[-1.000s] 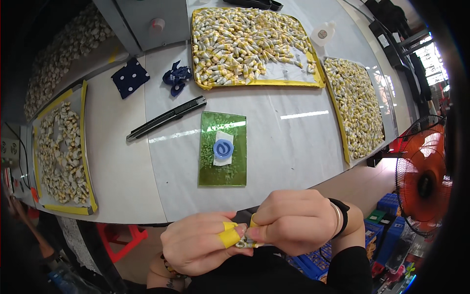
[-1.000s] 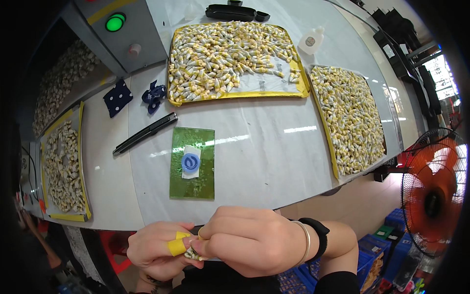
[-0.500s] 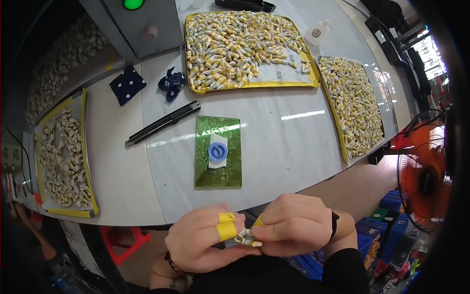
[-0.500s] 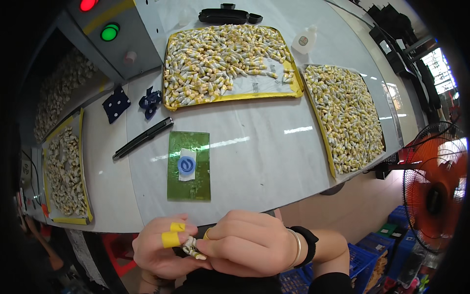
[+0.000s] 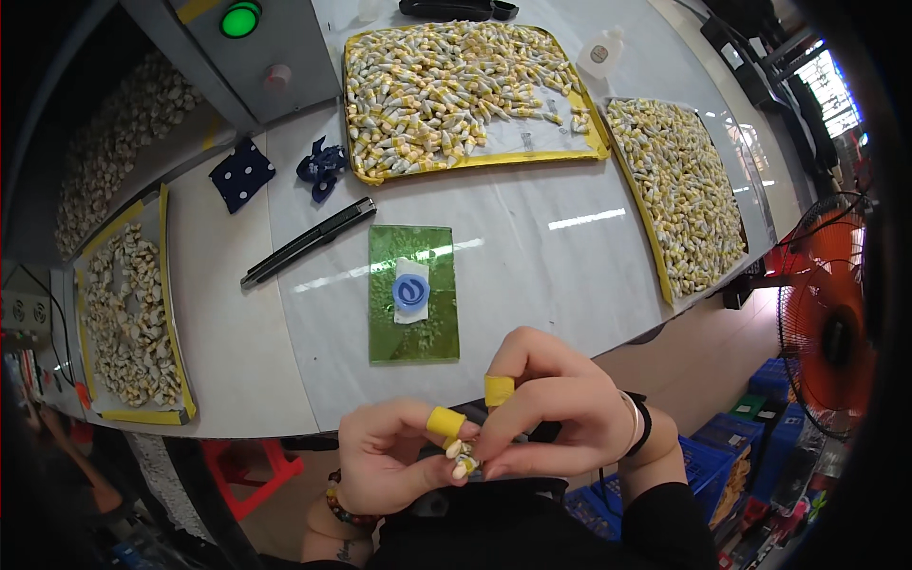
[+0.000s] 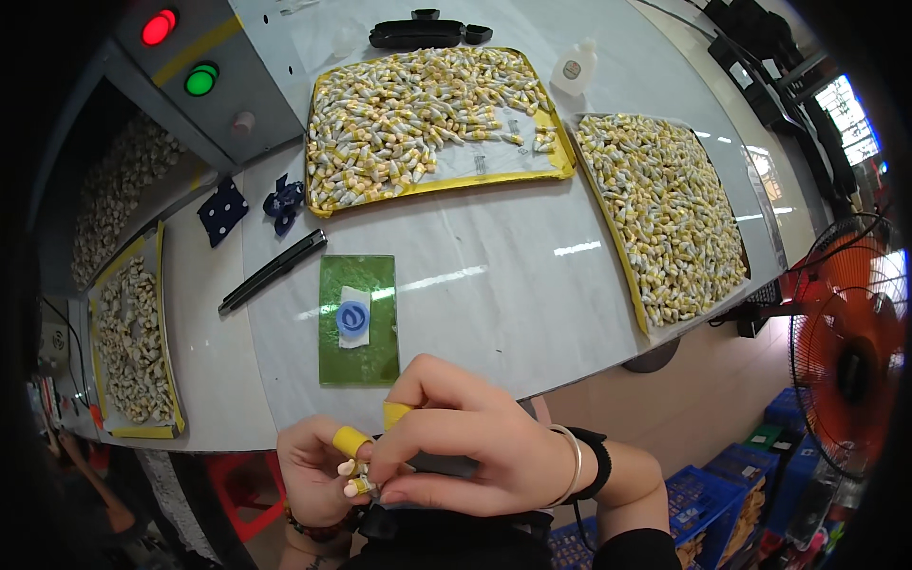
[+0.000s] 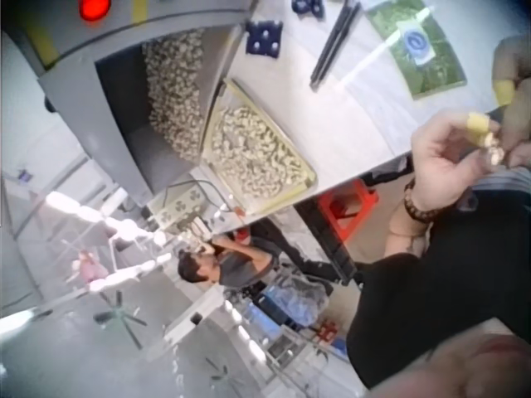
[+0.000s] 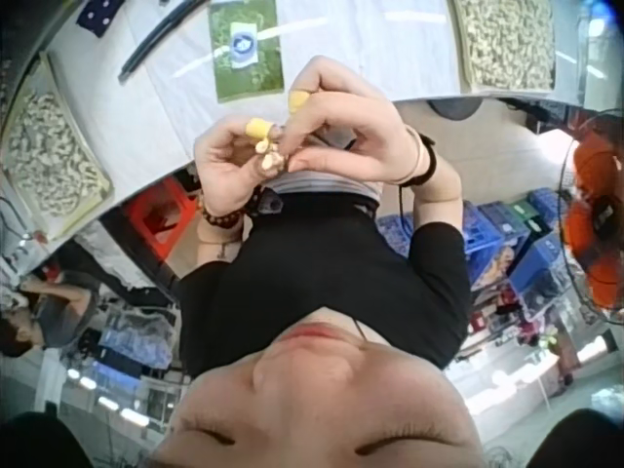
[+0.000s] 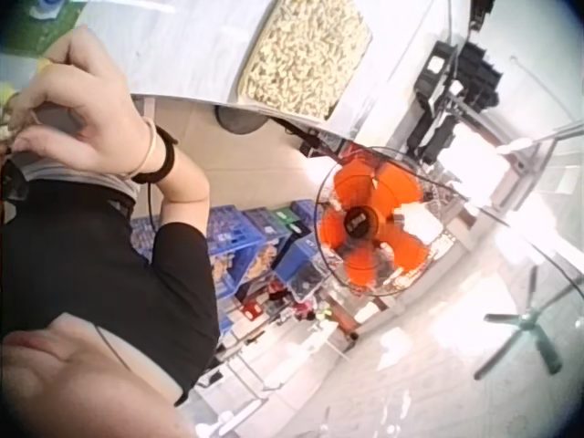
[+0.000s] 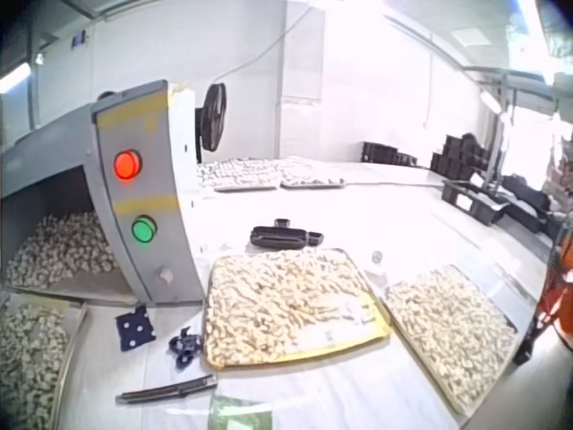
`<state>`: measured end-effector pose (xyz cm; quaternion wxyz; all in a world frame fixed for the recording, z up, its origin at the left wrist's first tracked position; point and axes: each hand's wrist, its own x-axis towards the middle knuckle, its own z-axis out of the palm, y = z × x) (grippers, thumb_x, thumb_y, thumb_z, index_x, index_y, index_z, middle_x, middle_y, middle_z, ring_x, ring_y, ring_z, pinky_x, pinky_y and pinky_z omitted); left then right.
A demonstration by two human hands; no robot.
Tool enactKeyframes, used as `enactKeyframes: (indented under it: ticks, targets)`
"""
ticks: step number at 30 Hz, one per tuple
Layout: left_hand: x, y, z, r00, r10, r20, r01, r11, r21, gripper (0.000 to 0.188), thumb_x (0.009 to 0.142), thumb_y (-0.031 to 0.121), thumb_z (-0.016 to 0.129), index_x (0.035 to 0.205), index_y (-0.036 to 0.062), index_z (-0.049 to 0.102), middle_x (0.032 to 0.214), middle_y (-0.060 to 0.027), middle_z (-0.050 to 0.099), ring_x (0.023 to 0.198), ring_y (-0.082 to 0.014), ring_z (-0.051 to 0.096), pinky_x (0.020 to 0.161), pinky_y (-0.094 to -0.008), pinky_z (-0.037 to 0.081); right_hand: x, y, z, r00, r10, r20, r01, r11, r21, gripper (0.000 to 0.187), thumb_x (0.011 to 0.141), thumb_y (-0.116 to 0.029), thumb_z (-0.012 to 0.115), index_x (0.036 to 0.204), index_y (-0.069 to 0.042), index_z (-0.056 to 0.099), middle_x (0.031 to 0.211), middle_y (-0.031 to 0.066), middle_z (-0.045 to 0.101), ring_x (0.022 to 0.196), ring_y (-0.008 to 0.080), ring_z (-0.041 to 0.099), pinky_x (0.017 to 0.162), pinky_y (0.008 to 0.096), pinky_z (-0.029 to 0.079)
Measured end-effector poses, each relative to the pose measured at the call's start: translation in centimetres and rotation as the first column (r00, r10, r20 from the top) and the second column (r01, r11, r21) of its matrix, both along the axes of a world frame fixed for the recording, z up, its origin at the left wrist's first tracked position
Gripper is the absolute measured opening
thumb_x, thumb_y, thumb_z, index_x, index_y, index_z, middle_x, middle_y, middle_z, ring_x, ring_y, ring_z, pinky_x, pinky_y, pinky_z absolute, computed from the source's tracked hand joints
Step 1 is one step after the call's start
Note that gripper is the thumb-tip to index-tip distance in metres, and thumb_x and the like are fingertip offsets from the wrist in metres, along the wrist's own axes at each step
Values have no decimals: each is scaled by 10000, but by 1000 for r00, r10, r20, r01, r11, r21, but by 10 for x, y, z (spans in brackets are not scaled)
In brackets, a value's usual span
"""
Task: The person repeatedly picks small corn kernels from a tray, applies a small amount of adhesive from a blue cap, and attaches them to a small white base held in the left hand. The person uses a utility knife to trim or adjust the base and occasionally wipes the adhesive cap on a green mat. The process is repeated continuously throughout the clip.
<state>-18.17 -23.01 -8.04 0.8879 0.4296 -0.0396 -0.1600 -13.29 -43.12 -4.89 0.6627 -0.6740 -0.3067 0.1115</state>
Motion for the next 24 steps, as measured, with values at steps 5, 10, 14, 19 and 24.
enactKeyframes:
  ticks: [5,10,14,19,24]
  targets:
    - [-4,1,-4,997,-5,80,-2,996,85,169,819,-13,739,952,-68,651,874,-135,709,774,-146,683,712,-258,547,2,-4,2,991,109,-81,-113,993,-42,153,761,-110,806,862,-65,700,848,45,526,743,177,528,635,265,408]
    - [-4,-6,2,996,-1,94,-10,993,115,138,827,-19,727,935,-63,652,827,-126,710,756,-139,685,698,-255,546,1,-8,5,989,131,-61,-136,987,-84,153,773,-91,783,873,-52,675,848,59,520,741,199,530,658,279,421]
    - [-4,-8,-1,995,-43,94,28,986,162,145,826,-11,731,945,-50,658,857,-113,711,776,-136,684,711,-246,541,2,-11,7,990,138,-18,-139,980,-142,159,768,-79,773,870,-50,655,855,63,513,728,197,523,652,286,426]
    - [-1,7,7,990,-103,99,59,928,369,137,852,55,727,963,-5,674,887,-59,709,798,-72,659,708,-221,523,-5,-2,11,996,74,-45,-83,965,-250,163,785,-70,748,906,-65,639,872,68,523,774,202,530,672,286,443]
    - [4,63,46,811,-317,492,-272,540,796,208,761,57,795,928,4,683,828,-84,699,782,-116,667,696,-227,514,-13,-8,-1,1000,-20,-5,18,975,-223,239,724,-235,796,817,-53,670,847,67,538,740,174,514,647,275,400]
